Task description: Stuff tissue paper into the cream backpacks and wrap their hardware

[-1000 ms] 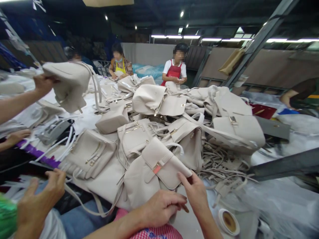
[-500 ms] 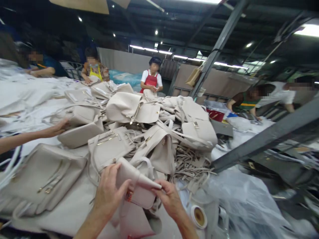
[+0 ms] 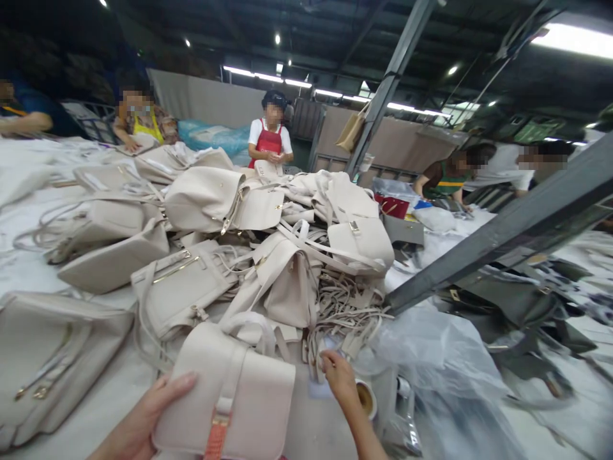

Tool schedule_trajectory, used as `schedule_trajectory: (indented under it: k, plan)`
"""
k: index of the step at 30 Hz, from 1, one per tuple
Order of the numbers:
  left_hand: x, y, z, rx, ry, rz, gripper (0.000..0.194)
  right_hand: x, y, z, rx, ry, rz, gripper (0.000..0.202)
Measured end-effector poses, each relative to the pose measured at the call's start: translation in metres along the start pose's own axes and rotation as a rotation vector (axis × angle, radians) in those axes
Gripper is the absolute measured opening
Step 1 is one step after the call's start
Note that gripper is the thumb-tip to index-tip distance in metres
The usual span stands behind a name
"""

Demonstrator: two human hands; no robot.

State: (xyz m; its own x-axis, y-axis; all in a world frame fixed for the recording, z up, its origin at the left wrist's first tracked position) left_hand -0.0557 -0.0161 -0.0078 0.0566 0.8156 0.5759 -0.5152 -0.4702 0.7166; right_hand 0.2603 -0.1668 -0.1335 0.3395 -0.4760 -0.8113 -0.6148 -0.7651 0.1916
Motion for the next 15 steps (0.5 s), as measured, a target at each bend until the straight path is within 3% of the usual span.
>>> schedule_trajectory:
  k: [3,8,15]
  plan:
    - [-0.004,0.001,-0.002,0.019,0.095,0.047,0.053,0.014,-0.021,0.005,0.041,0.191,-0.068,0.028]
    - [-0.007,0.004,-0.007,-0.022,0.207,0.028,0.048,0.008,-0.039,0.002,0.027,0.389,-0.177,0.029]
    - [-0.011,-0.009,0.008,-0.233,0.153,0.089,0.036,-0.013,-0.022,-0.026,-0.085,0.414,-0.287,0.016]
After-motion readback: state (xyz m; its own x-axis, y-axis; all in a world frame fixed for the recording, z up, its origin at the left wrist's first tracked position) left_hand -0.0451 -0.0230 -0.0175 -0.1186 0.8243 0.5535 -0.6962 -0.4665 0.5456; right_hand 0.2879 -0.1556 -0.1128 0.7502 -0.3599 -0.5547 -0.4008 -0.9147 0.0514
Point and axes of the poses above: each hand's wrist, its own y-axis away from the middle knuckle, its own z-axis out of the palm, x = y × z, the point moved 4 cm from there along -y, towards the middle knuckle, and after that the axes turned 9 degrees about -x, right-handed, at the moved point
